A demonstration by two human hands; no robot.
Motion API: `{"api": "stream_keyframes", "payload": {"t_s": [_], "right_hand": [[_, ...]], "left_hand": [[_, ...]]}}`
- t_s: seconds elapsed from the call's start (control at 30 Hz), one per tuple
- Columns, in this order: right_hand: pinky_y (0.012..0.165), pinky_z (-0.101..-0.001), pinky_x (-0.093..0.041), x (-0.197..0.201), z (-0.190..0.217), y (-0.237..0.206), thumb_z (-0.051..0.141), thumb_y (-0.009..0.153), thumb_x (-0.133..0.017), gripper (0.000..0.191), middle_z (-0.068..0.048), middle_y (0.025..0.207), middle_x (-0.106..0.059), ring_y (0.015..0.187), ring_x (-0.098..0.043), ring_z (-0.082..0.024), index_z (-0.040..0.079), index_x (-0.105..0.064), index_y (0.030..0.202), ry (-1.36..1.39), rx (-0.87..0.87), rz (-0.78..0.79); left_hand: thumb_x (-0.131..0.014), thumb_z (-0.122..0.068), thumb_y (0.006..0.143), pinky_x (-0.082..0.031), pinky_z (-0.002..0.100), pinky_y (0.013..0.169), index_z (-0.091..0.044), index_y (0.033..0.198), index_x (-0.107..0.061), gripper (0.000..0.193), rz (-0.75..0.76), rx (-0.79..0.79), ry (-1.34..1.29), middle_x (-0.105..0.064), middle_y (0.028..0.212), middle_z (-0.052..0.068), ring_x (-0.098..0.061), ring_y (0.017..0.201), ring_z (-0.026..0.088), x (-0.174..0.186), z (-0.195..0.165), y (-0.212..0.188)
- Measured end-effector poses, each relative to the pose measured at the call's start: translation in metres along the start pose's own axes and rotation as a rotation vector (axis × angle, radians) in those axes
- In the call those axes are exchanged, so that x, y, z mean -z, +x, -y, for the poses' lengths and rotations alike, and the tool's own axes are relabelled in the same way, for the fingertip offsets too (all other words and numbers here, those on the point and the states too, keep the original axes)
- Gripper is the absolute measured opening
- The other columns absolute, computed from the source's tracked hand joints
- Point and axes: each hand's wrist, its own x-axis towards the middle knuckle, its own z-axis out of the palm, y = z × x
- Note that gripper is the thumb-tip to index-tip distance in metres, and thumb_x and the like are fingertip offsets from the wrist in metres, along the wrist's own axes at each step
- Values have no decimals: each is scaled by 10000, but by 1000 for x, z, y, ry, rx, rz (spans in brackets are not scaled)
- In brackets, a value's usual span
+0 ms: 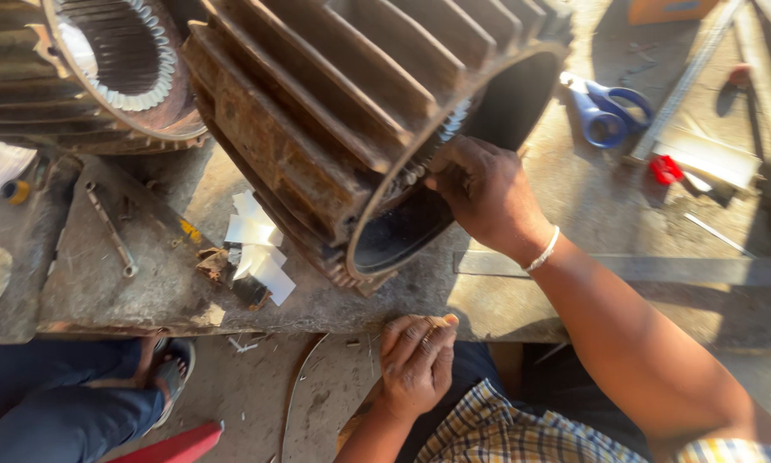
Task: The person sits at a concrete workbench and repeatedly folds small white paper pieces by hand, creasing each one against the bench edge and setting finished pieces in a pile beside an electric motor stator. Scissors, a steel ruler and other tools lie on the bench.
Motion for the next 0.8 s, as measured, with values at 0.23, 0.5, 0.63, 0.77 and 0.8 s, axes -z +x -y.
{"api": "stream_keyframes", "payload": {"t_s": [0.23, 0.5, 0.63, 0.77, 0.8], "right_hand": [[832, -342, -594, 111, -19, -21, -42, 873, -828, 136, -94, 965, -759, 976, -744, -261, 49, -730, 854, -861, 376, -237], [832, -356, -587, 214, -102, -66, 232, 844, -909, 291, -96, 1019, -778, 898, -741, -217, 114, -794, 1084, -785, -168, 127], [806, -387, -577, 203, -95, -68, 233, 755, -946, 416, -105, 1019, -780, 893, -737, -240, 110, -796, 1122, -764, -441, 148], [815, -375, -573, 204, -78, -60, 215, 749, -952, 454, -119, 1066, -772, 893, -735, -234, 117, -784, 1159, -672, -587, 120], [809, -376, -567, 205, -77, -59, 203, 746, -960, 447, -129, 1073, -764, 889, -728, -240, 107, -785, 1146, -663, -602, 107]], "left_hand": [[-765, -41, 903, -535, 376, 881, -52, 1159, -745, 257, -14, -30, -27, -724, 1041, 63, -658, 989, 259, 11, -10, 6], [-761, -51, 911, -527, 384, 893, -91, 1159, -737, 252, -49, -32, -36, -723, 1057, 49, -652, 995, 253, 16, -18, 3], [-755, -62, 929, -521, 384, 888, -88, 1179, -738, 252, -27, -35, -11, -719, 1064, 47, -641, 998, 251, 16, -19, 0], [-752, -67, 934, -524, 383, 909, -106, 1193, -738, 263, -29, -46, -1, -709, 1079, 42, -639, 1022, 249, 15, -20, -4], [-751, -69, 935, -524, 382, 910, -110, 1194, -738, 263, -32, -47, 1, -708, 1081, 41, -640, 1025, 250, 15, -20, -4]]}}
